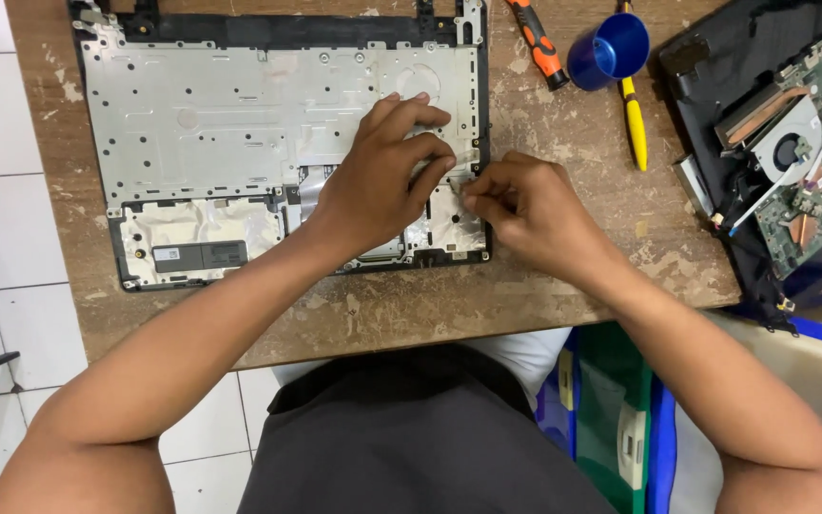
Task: The person uses a small white plastic tool to pry and separate the edges of a laptop chassis from its internal metal frame. They work along the perimeter of the device, carefully lifting the casing to detach it from the main body.
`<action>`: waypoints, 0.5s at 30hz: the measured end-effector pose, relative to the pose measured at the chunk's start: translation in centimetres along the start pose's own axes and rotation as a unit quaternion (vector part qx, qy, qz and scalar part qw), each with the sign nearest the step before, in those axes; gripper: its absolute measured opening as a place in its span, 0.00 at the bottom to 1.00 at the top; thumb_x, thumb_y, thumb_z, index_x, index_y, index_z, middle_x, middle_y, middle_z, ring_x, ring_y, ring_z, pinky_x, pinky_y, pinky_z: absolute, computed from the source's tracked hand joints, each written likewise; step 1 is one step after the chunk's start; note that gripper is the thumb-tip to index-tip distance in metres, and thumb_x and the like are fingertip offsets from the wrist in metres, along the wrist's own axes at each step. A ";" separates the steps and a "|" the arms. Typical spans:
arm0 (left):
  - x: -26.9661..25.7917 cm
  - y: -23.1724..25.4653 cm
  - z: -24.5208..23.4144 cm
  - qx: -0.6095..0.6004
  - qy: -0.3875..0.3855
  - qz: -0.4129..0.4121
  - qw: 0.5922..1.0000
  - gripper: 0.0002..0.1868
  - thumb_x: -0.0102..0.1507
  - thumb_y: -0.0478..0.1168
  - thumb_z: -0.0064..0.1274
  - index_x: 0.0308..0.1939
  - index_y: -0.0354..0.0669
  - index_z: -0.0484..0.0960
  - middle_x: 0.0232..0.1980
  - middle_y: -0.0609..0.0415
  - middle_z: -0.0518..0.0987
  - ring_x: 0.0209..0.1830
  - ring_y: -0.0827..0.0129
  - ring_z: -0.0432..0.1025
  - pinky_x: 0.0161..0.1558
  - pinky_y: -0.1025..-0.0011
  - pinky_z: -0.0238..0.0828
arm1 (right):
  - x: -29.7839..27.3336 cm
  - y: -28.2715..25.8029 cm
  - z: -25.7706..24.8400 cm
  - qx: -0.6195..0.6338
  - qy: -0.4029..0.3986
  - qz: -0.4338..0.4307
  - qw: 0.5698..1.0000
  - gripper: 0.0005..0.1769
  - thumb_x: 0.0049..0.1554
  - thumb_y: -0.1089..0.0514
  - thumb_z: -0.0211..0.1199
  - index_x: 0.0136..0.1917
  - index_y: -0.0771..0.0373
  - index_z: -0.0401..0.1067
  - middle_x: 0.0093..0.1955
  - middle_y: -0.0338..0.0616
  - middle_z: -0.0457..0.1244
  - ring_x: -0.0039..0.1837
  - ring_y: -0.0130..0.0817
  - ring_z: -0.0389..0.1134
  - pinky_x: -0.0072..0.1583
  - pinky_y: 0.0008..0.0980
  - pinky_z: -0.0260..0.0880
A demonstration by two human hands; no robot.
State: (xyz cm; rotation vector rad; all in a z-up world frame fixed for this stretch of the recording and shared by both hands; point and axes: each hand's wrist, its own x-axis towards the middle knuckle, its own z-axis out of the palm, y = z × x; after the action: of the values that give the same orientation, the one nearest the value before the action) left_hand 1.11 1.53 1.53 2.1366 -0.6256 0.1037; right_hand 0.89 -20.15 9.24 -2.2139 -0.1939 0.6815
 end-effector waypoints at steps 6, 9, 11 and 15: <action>-0.1 -0.7 0.6 -0.002 0.011 0.010 1.000 0.11 0.75 0.40 0.56 0.46 0.35 0.89 0.62 0.43 0.79 0.71 0.43 0.67 0.73 0.45 0.61 | 0.5 1.6 -1.2 -0.198 0.011 -0.176 0.964 0.07 0.66 0.60 0.69 0.56 0.62 0.85 0.48 0.44 0.64 0.45 0.47 0.71 0.45 0.45 0.69; -0.4 -1.5 1.7 -0.013 0.051 -0.008 0.999 0.05 0.73 0.38 0.61 0.45 0.41 0.89 0.61 0.48 0.81 0.73 0.42 0.71 0.79 0.43 0.55 | 0.5 0.8 -1.3 -0.189 0.029 -0.228 0.955 0.03 0.59 0.70 0.69 0.46 0.70 0.83 0.41 0.54 0.65 0.37 0.51 0.70 0.37 0.43 0.70; -0.4 -1.3 1.6 -0.014 0.047 -0.016 0.999 0.06 0.74 0.38 0.61 0.45 0.40 0.89 0.61 0.48 0.81 0.73 0.44 0.71 0.79 0.43 0.54 | 0.3 0.6 -1.2 -0.226 0.035 -0.224 0.947 0.02 0.59 0.68 0.72 0.46 0.69 0.83 0.41 0.52 0.65 0.37 0.49 0.71 0.37 0.41 0.71; -0.3 -1.6 1.6 -0.017 0.049 -0.007 0.999 0.06 0.73 0.37 0.61 0.44 0.39 0.89 0.60 0.47 0.81 0.72 0.42 0.71 0.78 0.42 0.56 | 0.4 0.3 -0.2 -0.208 0.044 -0.206 0.955 0.05 0.60 0.63 0.72 0.45 0.68 0.83 0.41 0.50 0.65 0.37 0.48 0.70 0.37 0.42 0.71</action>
State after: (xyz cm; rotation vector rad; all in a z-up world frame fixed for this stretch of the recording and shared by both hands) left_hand 1.33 1.14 -0.73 2.0887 -0.5505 0.1869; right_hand 1.36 -20.35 8.98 -2.4793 -0.7911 0.3266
